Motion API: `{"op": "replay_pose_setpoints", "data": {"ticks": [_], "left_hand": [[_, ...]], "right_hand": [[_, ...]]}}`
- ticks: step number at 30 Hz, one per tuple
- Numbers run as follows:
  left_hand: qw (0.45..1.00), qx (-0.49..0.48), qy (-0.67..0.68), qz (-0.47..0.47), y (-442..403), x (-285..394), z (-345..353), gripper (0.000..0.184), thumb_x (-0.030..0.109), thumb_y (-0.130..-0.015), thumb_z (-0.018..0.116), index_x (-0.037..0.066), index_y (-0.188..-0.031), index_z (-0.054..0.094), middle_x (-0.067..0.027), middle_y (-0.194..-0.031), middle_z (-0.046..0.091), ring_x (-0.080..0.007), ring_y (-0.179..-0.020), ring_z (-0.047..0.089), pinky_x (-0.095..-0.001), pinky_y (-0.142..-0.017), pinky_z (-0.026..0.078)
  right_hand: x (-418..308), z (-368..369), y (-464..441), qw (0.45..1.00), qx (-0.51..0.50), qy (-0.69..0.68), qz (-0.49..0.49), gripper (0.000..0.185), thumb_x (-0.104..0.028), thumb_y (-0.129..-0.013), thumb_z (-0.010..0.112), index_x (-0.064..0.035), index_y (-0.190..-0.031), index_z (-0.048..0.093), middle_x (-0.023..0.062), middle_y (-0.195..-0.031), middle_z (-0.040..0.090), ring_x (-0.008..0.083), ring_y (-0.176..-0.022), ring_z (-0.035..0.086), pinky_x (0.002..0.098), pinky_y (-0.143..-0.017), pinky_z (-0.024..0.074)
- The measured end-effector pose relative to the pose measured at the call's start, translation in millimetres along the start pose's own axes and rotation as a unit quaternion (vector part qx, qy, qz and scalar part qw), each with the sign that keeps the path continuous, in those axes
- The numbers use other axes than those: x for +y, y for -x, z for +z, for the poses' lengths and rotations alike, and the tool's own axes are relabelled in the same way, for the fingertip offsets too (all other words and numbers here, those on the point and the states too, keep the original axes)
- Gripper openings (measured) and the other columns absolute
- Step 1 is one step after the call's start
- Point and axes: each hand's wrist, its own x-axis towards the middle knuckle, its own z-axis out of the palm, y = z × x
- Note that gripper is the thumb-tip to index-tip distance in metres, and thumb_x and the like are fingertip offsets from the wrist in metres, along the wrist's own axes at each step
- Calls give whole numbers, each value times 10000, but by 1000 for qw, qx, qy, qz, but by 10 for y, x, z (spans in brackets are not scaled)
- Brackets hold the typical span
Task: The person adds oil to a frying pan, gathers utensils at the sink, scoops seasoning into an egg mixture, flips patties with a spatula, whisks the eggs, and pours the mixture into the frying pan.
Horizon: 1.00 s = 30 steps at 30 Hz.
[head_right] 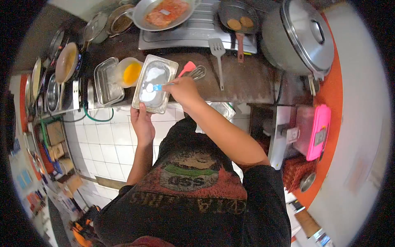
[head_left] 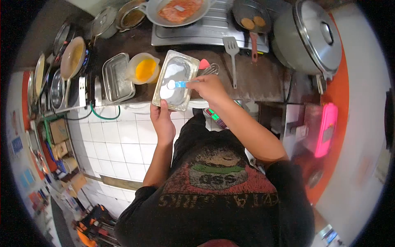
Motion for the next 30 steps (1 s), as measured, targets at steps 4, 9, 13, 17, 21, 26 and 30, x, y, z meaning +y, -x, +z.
{"op": "replay_pose_setpoints", "data": {"ticks": [4,9,13,17,21,26,30], "left_hand": [[997,72,0,-7,62,69,-263,217,182,-987,500,30,-1140,528,-56,-1039,598,-117,-910,568,-297,-807,476],[990,142,-2,-10,245,103,-679,242,188,-981,510,16,-1150,527,-65,-1019,603,-131,-892,575,-308,-787,485],[979,199,-14,-37,527,38,-951,262,186,-977,513,2,-1164,521,-70,-1005,609,-146,-872,586,-310,-762,491],[971,231,-2,-57,791,-41,-1091,250,181,-975,515,7,-1155,521,-74,-997,616,-144,-850,593,-305,-738,493],[966,251,22,-52,886,-25,-1166,246,184,-975,517,5,-1144,524,-78,-993,620,-145,-849,598,-312,-744,497],[961,273,27,-31,891,-36,-1233,232,174,-970,527,6,-1130,532,-66,-986,618,-138,-864,593,-303,-765,493],[963,269,27,-18,878,-53,-1290,230,172,-967,534,8,-1129,534,-61,-986,617,-134,-869,589,-300,-774,491]], "right_hand": [[-229,204,-25,999,-42,2,32,174,-124,-774,724,20,-868,699,-49,-586,485,27,-456,335,238,-412,197],[-423,596,-325,993,-98,-51,43,160,-124,-785,709,17,-855,682,-61,-573,451,19,-443,302,214,-412,170],[-51,1064,-1099,986,-45,97,-129,187,-164,-800,673,-7,-897,699,46,-656,556,168,-573,494,310,-522,358],[146,1375,-1363,844,-9,397,-360,225,-219,-859,554,-68,-958,689,180,-902,645,354,-830,632,439,-715,489],[585,1438,-1749,766,7,510,-391,207,-186,-885,499,-103,-1000,650,113,-965,618,327,-820,634,460,-714,512],[616,1402,-1691,710,-3,552,-437,195,-144,-872,487,-123,-961,659,95,-971,607,319,-778,635,466,-676,516],[555,1394,-1555,727,-16,542,-422,196,-138,-866,487,-107,-951,661,102,-948,602,323,-758,634,455,-657,518]]}}
